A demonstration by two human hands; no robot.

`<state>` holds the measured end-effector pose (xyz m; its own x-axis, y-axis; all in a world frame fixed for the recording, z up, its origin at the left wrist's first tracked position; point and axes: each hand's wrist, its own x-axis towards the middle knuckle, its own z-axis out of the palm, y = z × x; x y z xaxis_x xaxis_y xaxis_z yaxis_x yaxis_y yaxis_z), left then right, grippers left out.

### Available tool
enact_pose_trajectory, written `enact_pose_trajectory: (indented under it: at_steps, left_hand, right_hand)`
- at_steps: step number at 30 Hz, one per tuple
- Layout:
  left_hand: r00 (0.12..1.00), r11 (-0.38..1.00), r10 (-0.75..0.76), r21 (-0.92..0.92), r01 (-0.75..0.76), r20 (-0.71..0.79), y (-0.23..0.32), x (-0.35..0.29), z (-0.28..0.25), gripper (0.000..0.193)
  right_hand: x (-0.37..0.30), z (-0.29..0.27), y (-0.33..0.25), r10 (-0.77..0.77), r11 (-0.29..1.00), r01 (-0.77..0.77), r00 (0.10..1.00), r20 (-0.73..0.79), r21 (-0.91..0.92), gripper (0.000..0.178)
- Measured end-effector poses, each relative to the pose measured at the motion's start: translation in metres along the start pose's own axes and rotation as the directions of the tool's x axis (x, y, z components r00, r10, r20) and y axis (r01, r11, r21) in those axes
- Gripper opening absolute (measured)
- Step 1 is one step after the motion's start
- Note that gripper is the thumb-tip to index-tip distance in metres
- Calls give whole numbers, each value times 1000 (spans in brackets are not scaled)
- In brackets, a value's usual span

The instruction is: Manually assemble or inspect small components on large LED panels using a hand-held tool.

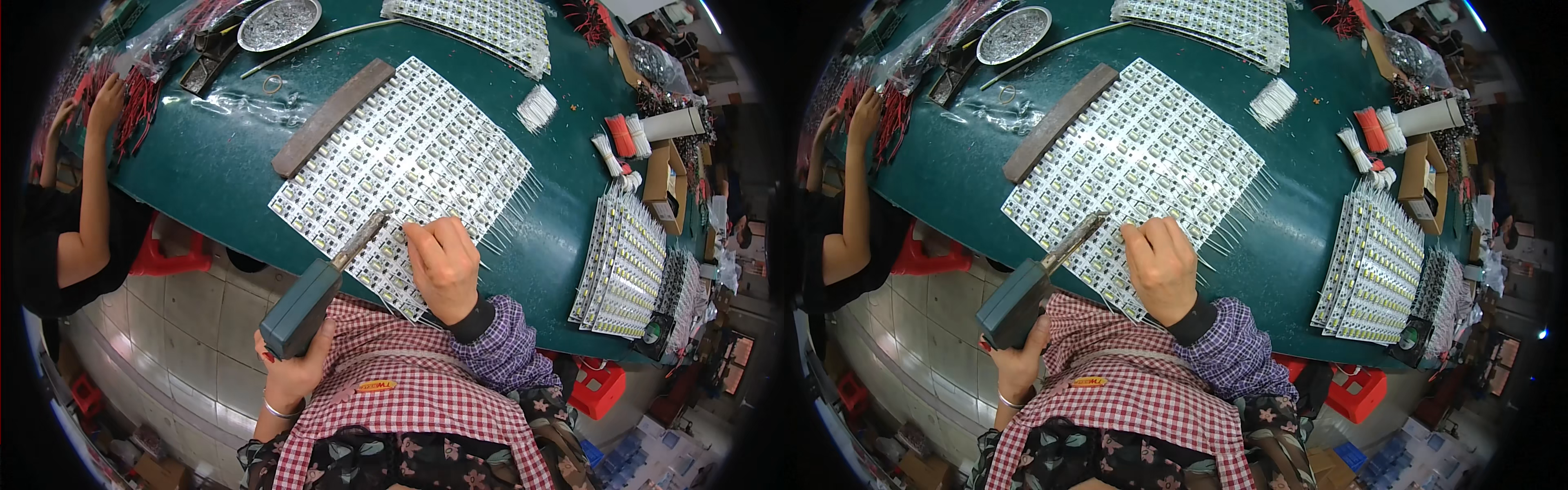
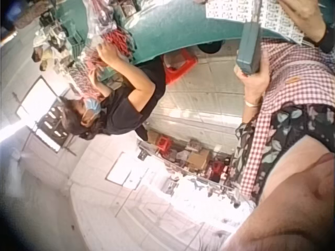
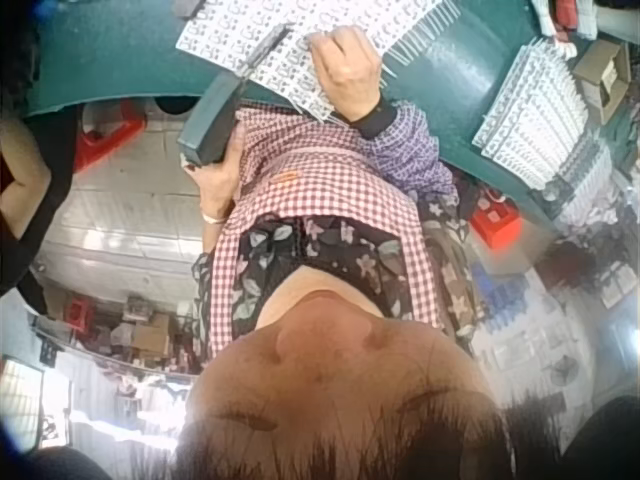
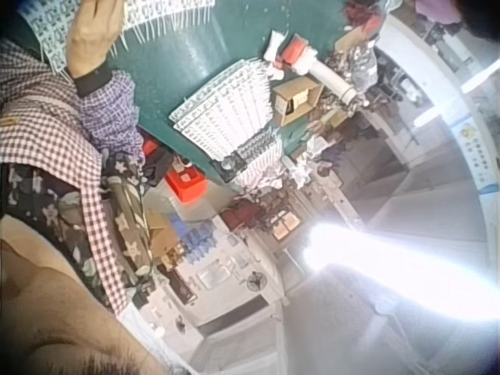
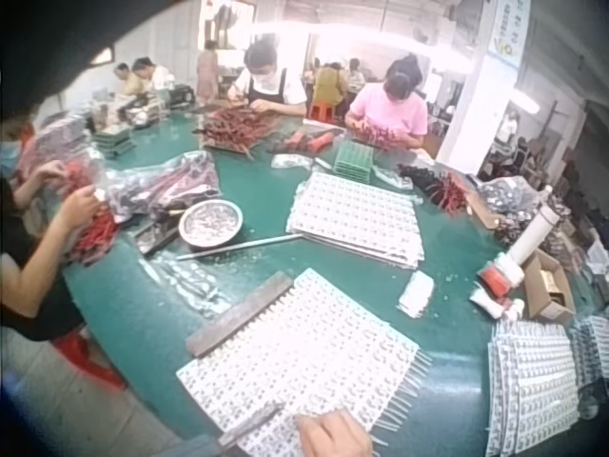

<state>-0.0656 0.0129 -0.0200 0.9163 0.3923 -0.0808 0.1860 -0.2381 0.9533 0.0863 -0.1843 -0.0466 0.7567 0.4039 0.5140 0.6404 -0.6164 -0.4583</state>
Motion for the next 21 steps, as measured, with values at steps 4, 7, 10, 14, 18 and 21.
enact_pose_trajectory:
  at_steps: [4,7,10,14,18,21]
  left_hand:
    - [996,998,60,26,-62,66,-8,-3,-7,26]
    - [998,999,42,11,-43,44,-5,-4,-7,28]
    - [999,999,31,4,-32,30,-2,-3,-6,29]
    - [999,999,-25,-37,23,-48,12,1,-1,20]
    - [999,998,-40,-40,39,-8,12,1,-3,21]
    - [998,997,-58,-49,58,4,11,0,-4,22]
  right_hand:
    - [0,-2,-1,14,1000,-14,1000,-2,11,22]
    - [-2,-11,-4,40,999,-40,999,14,18,22]
    - [-2,-20,-8,50,999,-50,999,0,18,23]
    - [2,-15,-6,-2,999,2,1000,-15,43,23]
    - [-2,-6,-2,8,999,-8,1000,5,37,22]
    - [-3,-5,-2,21,999,-22,1000,12,45,22]
